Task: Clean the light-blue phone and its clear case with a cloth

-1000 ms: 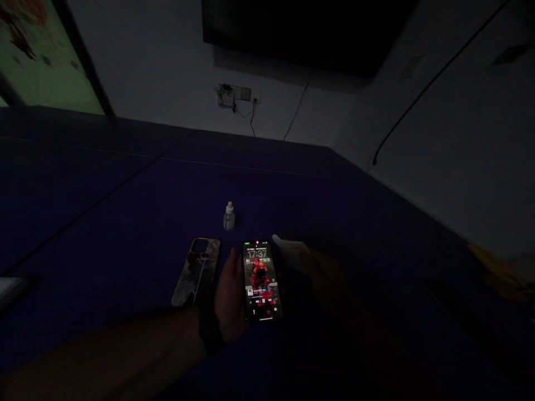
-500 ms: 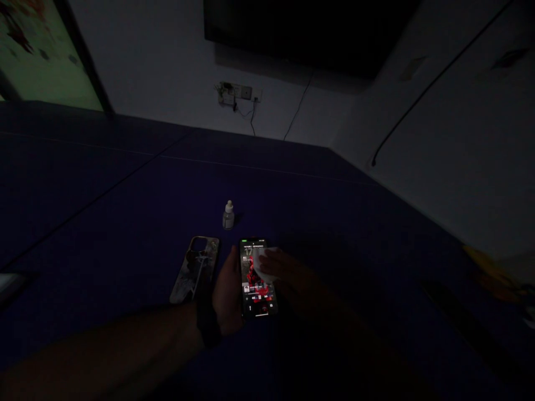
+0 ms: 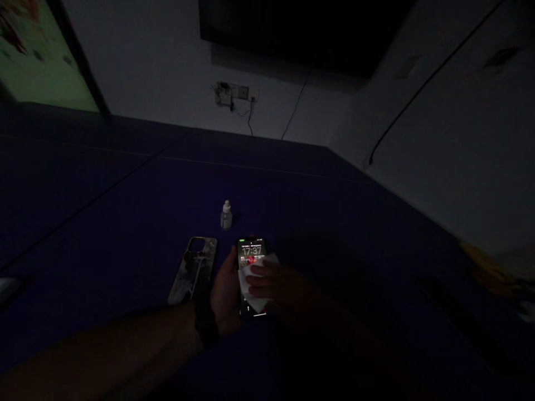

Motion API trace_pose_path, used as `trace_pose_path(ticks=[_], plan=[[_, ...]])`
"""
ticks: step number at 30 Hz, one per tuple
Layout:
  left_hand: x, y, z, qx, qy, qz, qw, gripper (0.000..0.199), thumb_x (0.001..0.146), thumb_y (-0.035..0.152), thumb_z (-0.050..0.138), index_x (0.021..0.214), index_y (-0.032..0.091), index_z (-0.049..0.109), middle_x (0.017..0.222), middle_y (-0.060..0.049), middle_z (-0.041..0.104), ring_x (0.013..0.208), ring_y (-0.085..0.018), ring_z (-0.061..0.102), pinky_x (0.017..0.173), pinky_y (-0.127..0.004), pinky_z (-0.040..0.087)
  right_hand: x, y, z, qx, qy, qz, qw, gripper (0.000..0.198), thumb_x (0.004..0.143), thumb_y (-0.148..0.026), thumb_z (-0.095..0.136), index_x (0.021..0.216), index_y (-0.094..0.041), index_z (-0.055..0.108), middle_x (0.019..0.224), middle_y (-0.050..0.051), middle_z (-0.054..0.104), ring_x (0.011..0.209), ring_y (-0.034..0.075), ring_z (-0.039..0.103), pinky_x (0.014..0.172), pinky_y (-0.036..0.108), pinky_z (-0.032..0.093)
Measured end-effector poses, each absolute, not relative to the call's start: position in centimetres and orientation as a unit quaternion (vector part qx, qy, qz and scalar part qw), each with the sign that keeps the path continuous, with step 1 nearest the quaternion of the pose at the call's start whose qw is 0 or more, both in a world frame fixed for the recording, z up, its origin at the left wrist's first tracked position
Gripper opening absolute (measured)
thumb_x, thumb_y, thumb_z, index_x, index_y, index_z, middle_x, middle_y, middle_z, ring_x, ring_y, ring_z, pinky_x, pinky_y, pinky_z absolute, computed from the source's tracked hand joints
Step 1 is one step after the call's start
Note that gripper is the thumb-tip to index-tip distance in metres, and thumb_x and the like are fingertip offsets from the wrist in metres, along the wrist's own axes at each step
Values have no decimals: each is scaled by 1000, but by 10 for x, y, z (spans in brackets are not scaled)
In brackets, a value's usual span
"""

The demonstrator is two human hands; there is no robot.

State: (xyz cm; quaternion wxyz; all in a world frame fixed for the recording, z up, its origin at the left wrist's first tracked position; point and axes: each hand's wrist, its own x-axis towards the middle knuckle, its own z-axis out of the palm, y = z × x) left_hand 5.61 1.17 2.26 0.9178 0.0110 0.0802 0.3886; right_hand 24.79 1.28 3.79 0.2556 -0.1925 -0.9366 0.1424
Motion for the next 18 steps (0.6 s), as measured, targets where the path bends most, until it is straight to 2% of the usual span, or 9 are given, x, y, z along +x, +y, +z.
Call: trace_pose_path(ticks=[3,5,8,11,13,15,18], plan=[[56,13,23,7,102,382,919,56,98,65,51,97,12,69,70,-4,60,58,-15,54,62,-28,46,252,12,43,-231,-925,134,271,34,108,-25,47,137,-21,65,140,10,70,142,20,57,122,45,46],[57,13,24,16,115,400,909,55,99,64,50,103,13,70,77,-7,65,67,-18,60,68,-31,50,253,14,43,-284,-915,103,268,37,108,-23,46,142,-21,62,147,10,65,144,21,55,123,47,44],[58,13,24,23,115,418,901,49,100,59,52,110,15,71,77,-5,66,63,-16,59,66,-29,49,251,15,40,-277,-922,97,253,41,109,-25,45,148,-19,57,153,11,59,150,22,47,125,48,41],[58,12,27,16,136,420,897,48,100,58,54,114,15,71,76,-4,66,61,-15,59,64,-28,48,253,14,40,-226,-931,131,253,38,108,-25,46,141,-19,64,146,11,66,147,21,51,124,46,42],[57,11,30,9,162,413,896,52,100,59,54,116,13,71,83,-7,69,70,-17,64,68,-29,50,256,14,41,-238,-924,134,267,36,107,-23,46,137,-21,67,143,10,69,143,21,56,124,46,42],[57,11,31,-11,174,409,896,55,100,60,53,118,11,71,88,-9,71,75,-19,67,71,-29,51,256,14,41,-271,-917,113,272,39,107,-20,45,140,-21,65,146,10,66,144,21,54,125,48,41],[57,12,28,-55,167,402,899,55,99,60,54,116,11,71,74,-3,66,60,-13,59,62,-25,47,253,13,41,-257,-926,98,260,42,107,-22,45,146,-18,59,151,12,62,151,23,46,124,49,40]])
